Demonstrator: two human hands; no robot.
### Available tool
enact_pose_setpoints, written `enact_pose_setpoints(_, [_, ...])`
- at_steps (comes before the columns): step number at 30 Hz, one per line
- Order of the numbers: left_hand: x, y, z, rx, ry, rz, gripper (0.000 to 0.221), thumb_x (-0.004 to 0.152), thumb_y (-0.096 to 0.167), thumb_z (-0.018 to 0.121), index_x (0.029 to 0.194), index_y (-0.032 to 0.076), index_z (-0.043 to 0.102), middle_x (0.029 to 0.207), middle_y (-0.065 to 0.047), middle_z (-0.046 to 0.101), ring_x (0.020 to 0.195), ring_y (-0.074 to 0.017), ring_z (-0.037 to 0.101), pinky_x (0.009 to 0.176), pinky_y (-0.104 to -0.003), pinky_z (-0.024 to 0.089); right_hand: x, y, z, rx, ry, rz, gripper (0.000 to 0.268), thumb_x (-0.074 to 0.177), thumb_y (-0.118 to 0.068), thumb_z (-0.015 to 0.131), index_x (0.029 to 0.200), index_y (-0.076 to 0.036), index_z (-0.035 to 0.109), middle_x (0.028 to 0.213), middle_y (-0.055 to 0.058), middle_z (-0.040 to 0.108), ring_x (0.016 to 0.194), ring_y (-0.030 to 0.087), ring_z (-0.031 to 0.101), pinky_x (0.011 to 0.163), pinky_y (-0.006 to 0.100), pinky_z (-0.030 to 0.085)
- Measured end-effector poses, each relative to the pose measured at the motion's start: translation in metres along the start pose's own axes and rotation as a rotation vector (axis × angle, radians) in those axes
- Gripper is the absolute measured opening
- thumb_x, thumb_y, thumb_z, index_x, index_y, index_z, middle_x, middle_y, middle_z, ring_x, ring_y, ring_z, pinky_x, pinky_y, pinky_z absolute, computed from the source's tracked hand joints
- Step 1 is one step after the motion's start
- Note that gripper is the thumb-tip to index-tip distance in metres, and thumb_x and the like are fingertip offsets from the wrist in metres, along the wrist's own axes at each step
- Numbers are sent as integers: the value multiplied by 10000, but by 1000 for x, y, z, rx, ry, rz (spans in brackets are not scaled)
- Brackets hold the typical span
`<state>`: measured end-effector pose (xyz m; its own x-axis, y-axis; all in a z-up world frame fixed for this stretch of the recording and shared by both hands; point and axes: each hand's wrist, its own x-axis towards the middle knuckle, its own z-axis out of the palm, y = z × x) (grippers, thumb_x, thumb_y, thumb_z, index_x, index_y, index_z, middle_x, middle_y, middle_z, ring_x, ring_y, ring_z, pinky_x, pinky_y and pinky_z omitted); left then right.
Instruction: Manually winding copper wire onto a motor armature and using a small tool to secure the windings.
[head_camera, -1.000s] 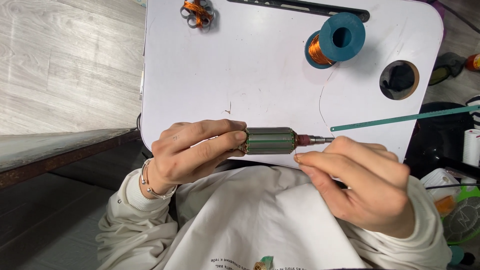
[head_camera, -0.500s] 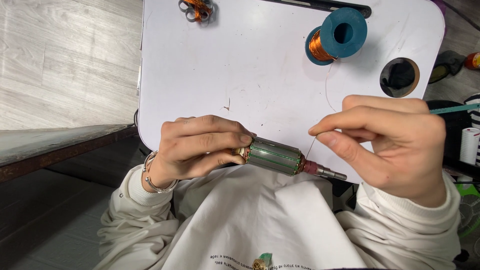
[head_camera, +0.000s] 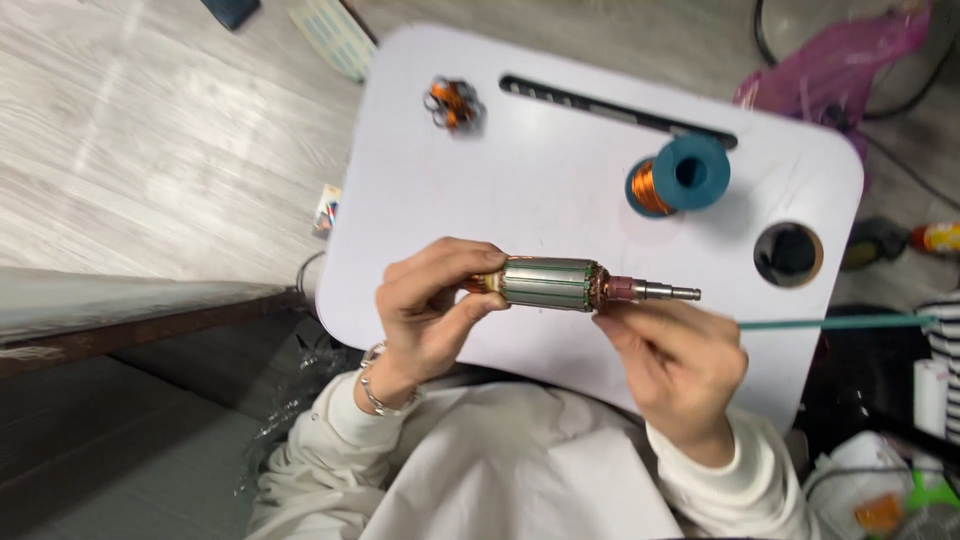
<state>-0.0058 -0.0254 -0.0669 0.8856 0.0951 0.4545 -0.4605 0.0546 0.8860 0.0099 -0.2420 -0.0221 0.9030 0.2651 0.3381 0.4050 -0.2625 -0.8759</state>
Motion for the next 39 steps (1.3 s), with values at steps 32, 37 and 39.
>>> enact_pose_setpoints(32, [21,41,-33,341,-442,13,228,943,157,675,1097,-9,648,910,-100,674,776,-193,668,711,-269,549,28,-49,-34,-380,-279,-367,93,881,10,740,952,66,720,620,60,419,468,175,361,421,315,280])
enact_pose_setpoints(37, [18,38,-34,189,-457,-56,279,952,172,636,1108,-59,638,934,-152,688,805,-260,675,733,-313,564,25,-43,-31,-301,-262,-250,83,854,4,772,932,9,743,610,62,475,473,175,357,453,304,264])
enact_pose_setpoints(39, [17,37,-33,177,-467,-65,271,952,172,635,1096,-58,640,953,-161,693,817,-266,685,741,-316,569,25,-42,-30,-295,-266,-242,65,865,2,747,928,15,746,617,69,499,473,176,371,449,295,278])
